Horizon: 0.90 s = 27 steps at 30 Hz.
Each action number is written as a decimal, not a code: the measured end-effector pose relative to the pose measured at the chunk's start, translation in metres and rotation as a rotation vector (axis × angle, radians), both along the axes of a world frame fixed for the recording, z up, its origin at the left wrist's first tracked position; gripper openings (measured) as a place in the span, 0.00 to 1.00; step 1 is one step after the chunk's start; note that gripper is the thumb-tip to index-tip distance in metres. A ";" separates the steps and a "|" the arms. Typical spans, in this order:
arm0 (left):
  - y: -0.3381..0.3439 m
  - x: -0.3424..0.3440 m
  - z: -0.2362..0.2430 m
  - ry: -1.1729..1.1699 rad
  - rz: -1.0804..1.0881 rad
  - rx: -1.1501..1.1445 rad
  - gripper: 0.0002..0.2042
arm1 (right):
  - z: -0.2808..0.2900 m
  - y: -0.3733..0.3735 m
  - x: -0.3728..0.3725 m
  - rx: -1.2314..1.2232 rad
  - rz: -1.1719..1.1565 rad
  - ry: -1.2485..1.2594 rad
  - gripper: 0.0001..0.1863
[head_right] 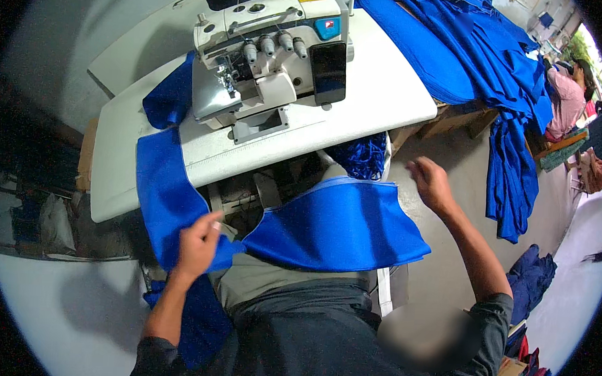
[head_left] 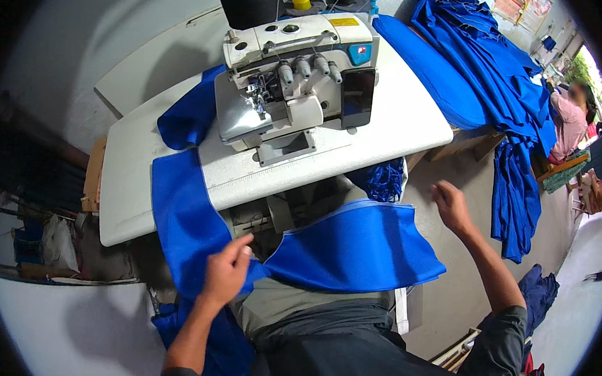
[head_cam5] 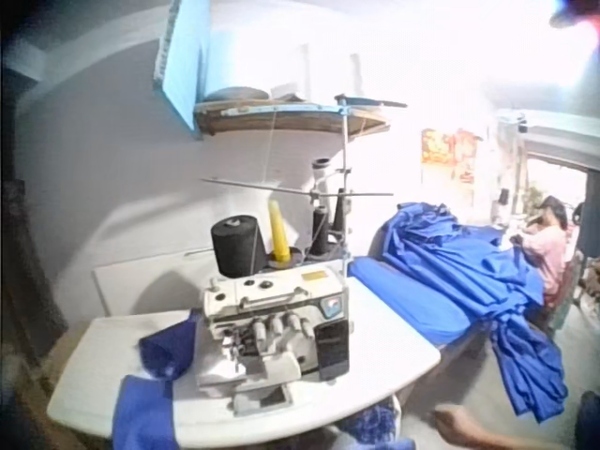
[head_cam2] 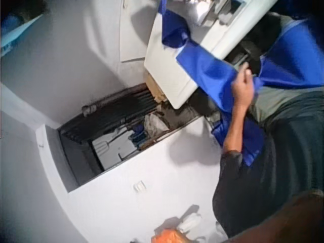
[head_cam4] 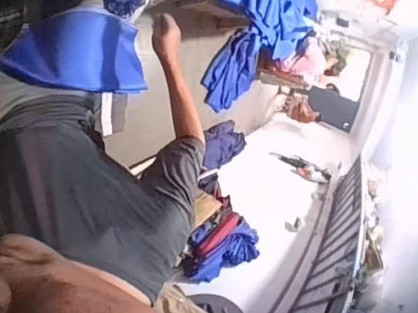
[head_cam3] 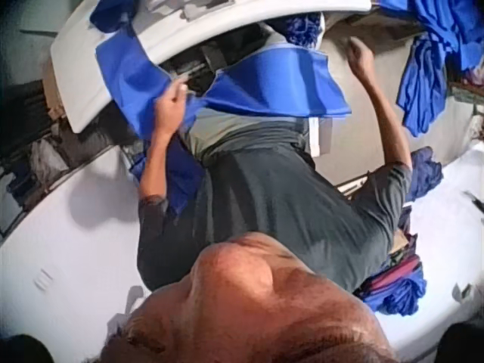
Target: The person repeatedly cuts blue fabric pieces using scissors. They hold the fabric with one hand and cut along the edge with the other, then place the cut pieces aside.
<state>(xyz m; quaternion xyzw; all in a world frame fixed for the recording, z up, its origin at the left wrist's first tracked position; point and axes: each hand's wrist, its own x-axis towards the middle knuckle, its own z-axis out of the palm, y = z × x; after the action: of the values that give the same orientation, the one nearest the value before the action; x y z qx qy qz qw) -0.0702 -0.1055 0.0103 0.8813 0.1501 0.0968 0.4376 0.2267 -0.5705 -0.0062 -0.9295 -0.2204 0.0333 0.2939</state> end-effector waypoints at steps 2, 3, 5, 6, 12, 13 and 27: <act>0.007 0.006 0.040 -0.107 0.051 0.022 0.14 | 0.027 0.058 -0.004 0.240 0.182 0.069 0.10; 0.000 0.013 0.056 -0.216 0.050 -0.038 0.14 | 0.038 0.085 -0.010 0.362 0.283 0.157 0.13; -0.021 0.022 0.098 -0.247 -0.033 0.055 0.15 | 0.068 0.146 -0.044 0.552 0.443 0.313 0.14; -0.032 0.026 0.108 -0.257 -0.075 0.102 0.15 | 0.079 0.171 -0.063 0.605 0.576 0.272 0.17; -0.059 0.040 0.109 -0.448 -0.233 0.047 0.17 | 0.106 0.231 -0.131 0.591 0.913 0.298 0.25; -0.058 0.039 0.110 -0.452 -0.233 0.040 0.17 | 0.109 0.231 -0.135 0.600 0.925 0.346 0.24; 0.000 0.064 0.112 -0.301 -0.735 0.103 0.24 | 0.094 0.209 -0.169 0.740 0.592 0.465 0.04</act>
<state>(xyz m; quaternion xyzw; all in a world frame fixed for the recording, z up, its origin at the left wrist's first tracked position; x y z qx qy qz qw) -0.0063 -0.1059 0.1219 0.8730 -0.2460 0.0690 0.4154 0.0574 -0.3612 0.0878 -0.6294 -0.3998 0.2401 0.6215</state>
